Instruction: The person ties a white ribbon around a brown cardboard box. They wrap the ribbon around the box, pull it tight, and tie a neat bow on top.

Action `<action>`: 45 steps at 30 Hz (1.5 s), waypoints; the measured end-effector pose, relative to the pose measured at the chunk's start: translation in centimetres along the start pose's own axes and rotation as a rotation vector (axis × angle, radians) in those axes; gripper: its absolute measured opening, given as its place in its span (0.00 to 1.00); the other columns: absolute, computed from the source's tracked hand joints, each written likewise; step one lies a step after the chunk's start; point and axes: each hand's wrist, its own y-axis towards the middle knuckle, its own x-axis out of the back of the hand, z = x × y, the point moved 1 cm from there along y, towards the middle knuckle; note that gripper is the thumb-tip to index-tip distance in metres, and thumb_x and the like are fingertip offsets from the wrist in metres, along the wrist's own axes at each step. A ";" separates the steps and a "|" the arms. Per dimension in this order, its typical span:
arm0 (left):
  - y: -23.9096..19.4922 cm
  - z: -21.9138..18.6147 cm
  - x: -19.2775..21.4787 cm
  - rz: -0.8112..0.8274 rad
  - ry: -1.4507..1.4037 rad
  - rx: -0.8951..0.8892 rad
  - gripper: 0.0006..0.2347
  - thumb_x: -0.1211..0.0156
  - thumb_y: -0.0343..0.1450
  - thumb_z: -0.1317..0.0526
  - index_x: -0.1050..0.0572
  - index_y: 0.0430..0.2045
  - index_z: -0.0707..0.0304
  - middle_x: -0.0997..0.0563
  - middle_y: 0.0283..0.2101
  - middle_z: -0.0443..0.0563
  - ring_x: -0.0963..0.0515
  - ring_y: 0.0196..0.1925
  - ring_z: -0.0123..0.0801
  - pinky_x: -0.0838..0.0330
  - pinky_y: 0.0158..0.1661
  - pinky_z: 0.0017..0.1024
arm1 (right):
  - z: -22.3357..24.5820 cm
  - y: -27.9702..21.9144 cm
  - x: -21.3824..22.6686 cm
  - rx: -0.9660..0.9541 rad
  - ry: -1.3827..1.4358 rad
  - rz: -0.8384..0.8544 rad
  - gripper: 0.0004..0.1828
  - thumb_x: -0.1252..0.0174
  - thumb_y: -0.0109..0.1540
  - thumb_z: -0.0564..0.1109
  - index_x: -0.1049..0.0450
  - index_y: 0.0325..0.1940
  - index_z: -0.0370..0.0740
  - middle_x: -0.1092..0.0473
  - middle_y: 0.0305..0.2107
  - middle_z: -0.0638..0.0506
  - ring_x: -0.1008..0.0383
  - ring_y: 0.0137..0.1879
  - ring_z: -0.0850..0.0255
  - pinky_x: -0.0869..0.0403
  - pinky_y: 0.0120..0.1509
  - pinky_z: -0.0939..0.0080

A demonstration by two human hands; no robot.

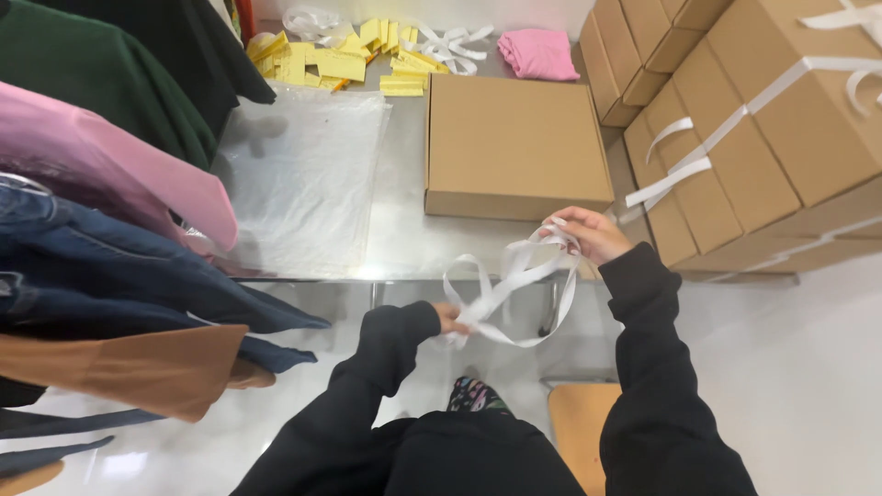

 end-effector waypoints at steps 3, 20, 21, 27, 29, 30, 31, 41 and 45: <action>2.0 2.5 -0.8 -0.552 0.028 -0.083 0.32 0.30 0.61 0.34 0.25 0.53 0.52 0.25 0.55 0.64 0.19 0.54 0.49 0.24 0.54 0.38 | 0.3 -2.2 -4.2 -0.033 -0.081 0.059 0.12 0.43 0.65 0.43 0.24 0.51 0.35 0.21 0.36 0.41 0.30 0.26 0.71 0.38 0.23 0.80; -3.0 -13.1 2.4 -0.397 -0.535 -0.488 0.08 0.33 0.71 0.50 0.18 0.32 0.49 0.18 0.29 0.40 0.22 0.34 0.22 0.25 0.43 0.24 | 0.6 -7.6 -4.6 0.081 -0.313 0.234 0.16 0.38 0.64 0.42 0.28 0.56 0.38 0.21 0.28 0.47 0.21 0.41 0.62 0.25 0.49 0.66; -2.3 -13.2 2.3 -0.400 -0.583 -0.559 0.05 0.33 0.71 0.55 0.18 0.31 0.52 0.20 0.29 0.40 0.24 0.33 0.21 0.26 0.42 0.22 | -0.1 -7.7 -3.9 0.128 -0.222 0.217 0.18 0.37 0.63 0.42 0.29 0.56 0.37 0.24 0.24 0.49 0.20 0.33 0.61 0.22 0.41 0.66; -2.9 -15.2 3.8 -0.579 -0.745 -0.600 0.03 0.35 0.73 0.59 0.19 0.32 0.54 0.16 0.31 0.47 0.22 0.37 0.23 0.29 0.46 0.23 | -2.8 -8.3 3.1 0.070 -0.179 0.017 0.17 0.37 0.63 0.38 0.29 0.55 0.36 0.28 0.22 0.50 0.27 0.26 0.65 0.25 0.28 0.70; -1.1 -12.8 4.7 -0.638 -0.750 -0.562 0.03 0.36 0.72 0.59 0.20 0.30 0.53 0.18 0.29 0.45 0.23 0.35 0.22 0.29 0.44 0.22 | -3.1 -9.3 5.6 0.038 -0.206 -0.046 0.16 0.36 0.62 0.40 0.28 0.53 0.36 0.27 0.24 0.50 0.26 0.27 0.66 0.25 0.28 0.72; -0.2 -11.6 5.4 -0.696 -0.755 -0.526 0.03 0.37 0.71 0.60 0.20 0.28 0.53 0.19 0.27 0.43 0.24 0.33 0.21 0.30 0.42 0.21 | -3.2 -9.5 6.9 0.005 -0.234 -0.108 0.15 0.35 0.62 0.41 0.26 0.52 0.36 0.25 0.26 0.51 0.25 0.28 0.68 0.25 0.28 0.75; -1.2 -12.1 5.5 -0.700 -0.751 -0.527 0.03 0.37 0.71 0.60 0.20 0.28 0.53 0.19 0.27 0.43 0.24 0.33 0.21 0.30 0.42 0.21 | -2.6 -10.0 6.8 0.009 -0.234 -0.106 0.15 0.35 0.62 0.41 0.26 0.52 0.36 0.25 0.26 0.51 0.25 0.28 0.68 0.25 0.28 0.75; -4.1 -21.3 -1.4 -0.355 -0.625 -0.619 0.18 0.50 0.79 0.48 0.23 0.47 0.66 0.17 0.43 0.66 0.17 0.49 0.43 0.30 0.58 0.37 | -0.4 -10.2 1.3 0.256 -0.263 0.162 0.14 0.36 0.64 0.43 0.25 0.53 0.39 0.24 0.27 0.49 0.26 0.28 0.71 0.31 0.30 0.78; -0.8 -20.8 -2.5 -0.381 -0.676 -0.574 0.16 0.45 0.77 0.47 0.20 0.32 0.60 0.22 0.27 0.50 0.18 0.36 0.30 0.26 0.50 0.27 | 0.5 -11.6 0.5 0.271 -0.285 0.182 0.15 0.35 0.62 0.42 0.25 0.53 0.41 0.23 0.28 0.53 0.27 0.30 0.76 0.30 0.36 0.79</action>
